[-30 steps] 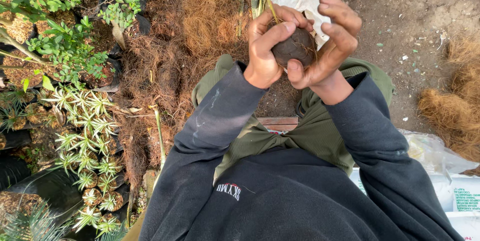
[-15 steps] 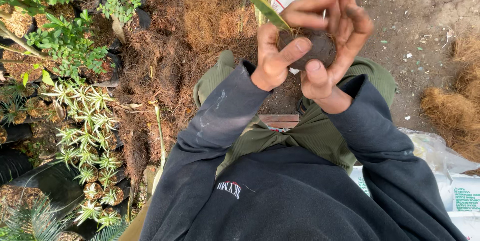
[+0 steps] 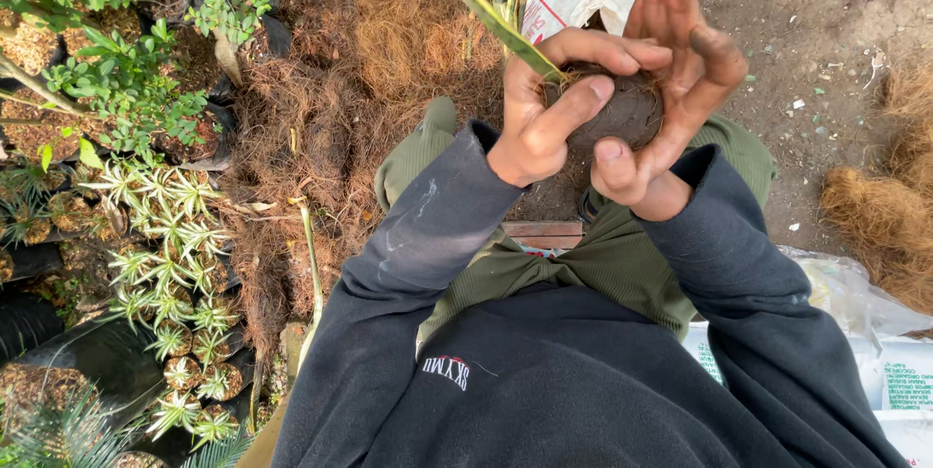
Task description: The person sits cross-legged and wraps a small plant with exposed roots in a piece of fibrous material, likely coconut coir. They repeatedly adjust and tighten the wrapping around the root ball by hand.
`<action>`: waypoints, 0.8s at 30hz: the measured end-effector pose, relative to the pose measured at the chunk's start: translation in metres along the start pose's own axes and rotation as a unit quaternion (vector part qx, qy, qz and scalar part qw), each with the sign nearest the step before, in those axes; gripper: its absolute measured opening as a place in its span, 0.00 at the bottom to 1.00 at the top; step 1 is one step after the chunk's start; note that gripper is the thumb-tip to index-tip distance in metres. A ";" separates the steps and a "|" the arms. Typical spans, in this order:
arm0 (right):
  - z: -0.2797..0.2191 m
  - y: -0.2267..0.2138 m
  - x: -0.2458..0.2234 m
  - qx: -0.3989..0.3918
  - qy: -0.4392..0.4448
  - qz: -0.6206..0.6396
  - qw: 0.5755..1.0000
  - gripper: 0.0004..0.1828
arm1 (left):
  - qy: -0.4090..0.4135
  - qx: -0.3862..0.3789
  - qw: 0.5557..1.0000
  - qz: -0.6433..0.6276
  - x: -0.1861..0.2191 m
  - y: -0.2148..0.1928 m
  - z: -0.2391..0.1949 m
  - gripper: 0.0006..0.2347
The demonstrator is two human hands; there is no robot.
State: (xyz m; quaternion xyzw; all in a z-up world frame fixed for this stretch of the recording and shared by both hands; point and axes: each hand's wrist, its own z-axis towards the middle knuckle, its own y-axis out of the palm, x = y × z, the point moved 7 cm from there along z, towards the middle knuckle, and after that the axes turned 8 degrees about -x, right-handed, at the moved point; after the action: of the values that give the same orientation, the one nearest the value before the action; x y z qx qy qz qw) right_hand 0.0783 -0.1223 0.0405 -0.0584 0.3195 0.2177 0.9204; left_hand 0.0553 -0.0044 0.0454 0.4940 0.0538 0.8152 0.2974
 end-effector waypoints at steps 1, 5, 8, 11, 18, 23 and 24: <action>0.003 0.000 0.000 0.006 -0.014 0.014 1.000 0.47 | 0.006 0.007 1.000 0.014 -0.001 0.000 0.002 0.11; 0.012 -0.002 -0.002 0.005 -0.075 -0.003 0.997 0.47 | 0.018 0.090 0.994 0.066 -0.012 -0.007 0.006 0.16; 0.022 -0.005 -0.008 -0.057 -0.204 -0.135 0.968 0.47 | -0.031 0.153 0.985 -0.070 -0.032 -0.014 0.007 0.14; 0.020 0.001 -0.007 -0.120 -0.241 -0.145 0.952 0.49 | -0.048 0.158 0.970 -0.179 -0.038 -0.015 -0.001 0.12; 0.015 0.006 -0.016 -0.099 -0.230 -0.134 0.959 0.49 | 0.049 0.140 0.983 -0.108 -0.030 -0.009 -0.013 0.12; 0.015 0.005 -0.011 -0.033 -0.090 -0.065 0.993 0.44 | 0.114 0.141 0.980 -0.087 -0.013 -0.008 -0.005 0.04; 0.011 0.004 -0.011 -0.030 -0.040 -0.057 0.997 0.43 | 0.097 0.149 0.984 -0.017 -0.009 -0.007 -0.004 0.06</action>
State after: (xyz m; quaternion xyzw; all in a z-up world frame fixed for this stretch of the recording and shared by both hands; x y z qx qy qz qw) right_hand 0.0750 -0.1196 0.0556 -0.0956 0.2716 0.1767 0.9412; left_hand 0.0581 -0.0024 0.0336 0.4502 0.2117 0.8370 0.2281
